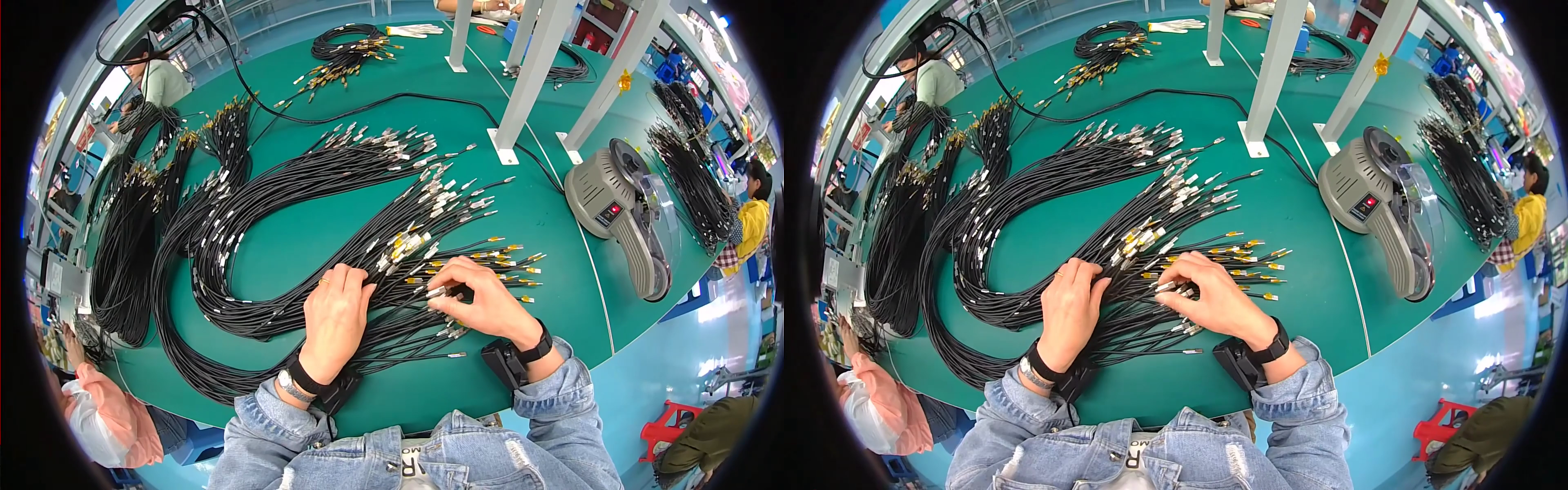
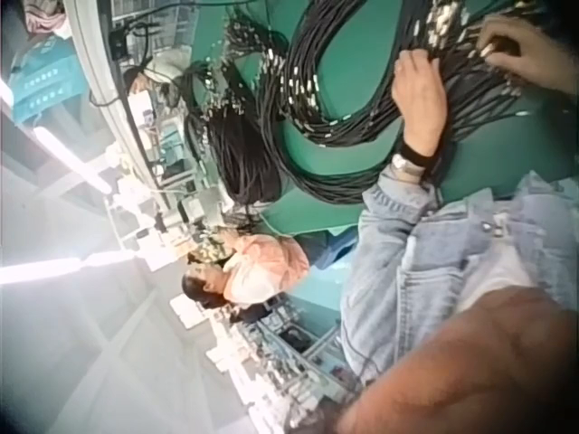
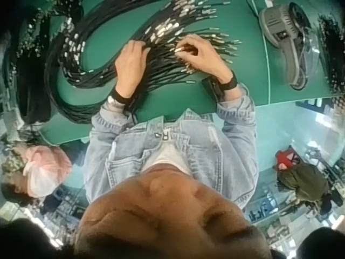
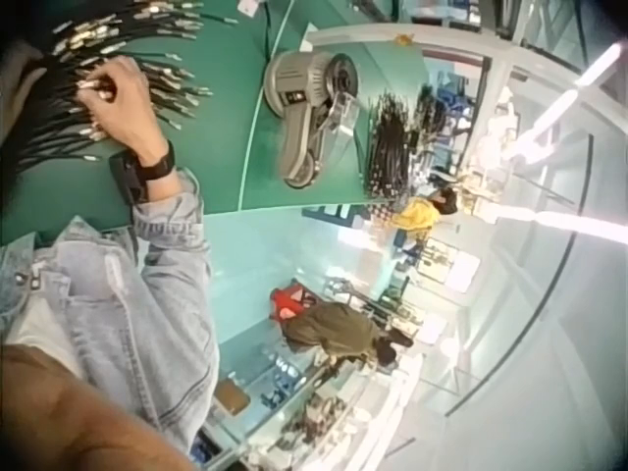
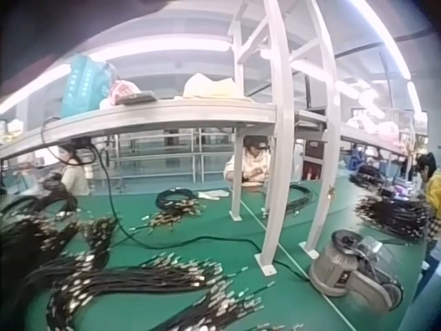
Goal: The recorder is assembling wire harnesses by attaching small connectors and using a tape dispenser to bundle them.
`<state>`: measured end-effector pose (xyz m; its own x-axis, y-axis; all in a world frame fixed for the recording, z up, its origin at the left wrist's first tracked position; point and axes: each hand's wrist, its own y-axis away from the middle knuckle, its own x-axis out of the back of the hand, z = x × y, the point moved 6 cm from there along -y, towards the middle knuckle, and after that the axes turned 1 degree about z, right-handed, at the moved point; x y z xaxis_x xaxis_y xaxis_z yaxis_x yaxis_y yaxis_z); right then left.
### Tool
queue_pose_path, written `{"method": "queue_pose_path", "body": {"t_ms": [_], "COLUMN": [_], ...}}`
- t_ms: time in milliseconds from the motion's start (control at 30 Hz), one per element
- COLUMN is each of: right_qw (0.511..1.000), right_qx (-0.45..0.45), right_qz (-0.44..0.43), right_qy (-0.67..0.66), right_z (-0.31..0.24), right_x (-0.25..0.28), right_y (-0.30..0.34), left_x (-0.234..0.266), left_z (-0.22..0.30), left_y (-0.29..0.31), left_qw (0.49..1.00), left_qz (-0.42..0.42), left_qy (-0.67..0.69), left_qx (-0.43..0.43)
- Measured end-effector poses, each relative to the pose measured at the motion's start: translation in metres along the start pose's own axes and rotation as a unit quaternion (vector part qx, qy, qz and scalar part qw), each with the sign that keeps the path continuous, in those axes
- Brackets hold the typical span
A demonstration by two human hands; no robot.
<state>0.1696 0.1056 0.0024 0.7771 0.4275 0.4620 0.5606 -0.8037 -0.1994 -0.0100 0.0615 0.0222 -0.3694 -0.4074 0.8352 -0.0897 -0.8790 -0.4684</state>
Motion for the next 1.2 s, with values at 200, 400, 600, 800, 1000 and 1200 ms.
{"method": "queue_pose_path", "body": {"t_ms": [200, 400, 600, 800, 1000, 1200], "right_qw": [0.995, 0.97, 0.967, 0.981, 0.98, 0.981], "right_qx": [0.05, 0.123, 0.156, 0.143, 0.159, 0.162], "right_qz": [0.082, 0.188, 0.144, 0.063, 0.053, 0.043], "right_qy": [0.037, 0.093, 0.139, 0.117, 0.107, 0.093], "right_z": [-0.005, -0.028, -0.038, -0.026, -0.026, -0.033], "right_x": [0.005, 0.006, -0.002, -0.013, -0.015, -0.012], "right_y": [0.0, 0.003, 0.004, 0.004, 0.006, 0.005], "left_x": [0.006, 0.014, 0.01, 0.01, 0.007, 0.009], "left_z": [0.004, 0.011, 0.022, 0.028, 0.031, 0.029], "left_y": [0.0, 0.003, 0.01, 0.014, 0.013, 0.013], "left_qw": [1.0, 0.992, 0.985, 0.983, 0.982, 0.98], "left_qz": [0.009, 0.026, -0.031, -0.033, -0.038, -0.033], "left_qy": [0.004, 0.116, 0.162, 0.164, 0.163, 0.178], "left_qx": [-0.019, -0.029, -0.049, -0.073, -0.086, -0.084]}}
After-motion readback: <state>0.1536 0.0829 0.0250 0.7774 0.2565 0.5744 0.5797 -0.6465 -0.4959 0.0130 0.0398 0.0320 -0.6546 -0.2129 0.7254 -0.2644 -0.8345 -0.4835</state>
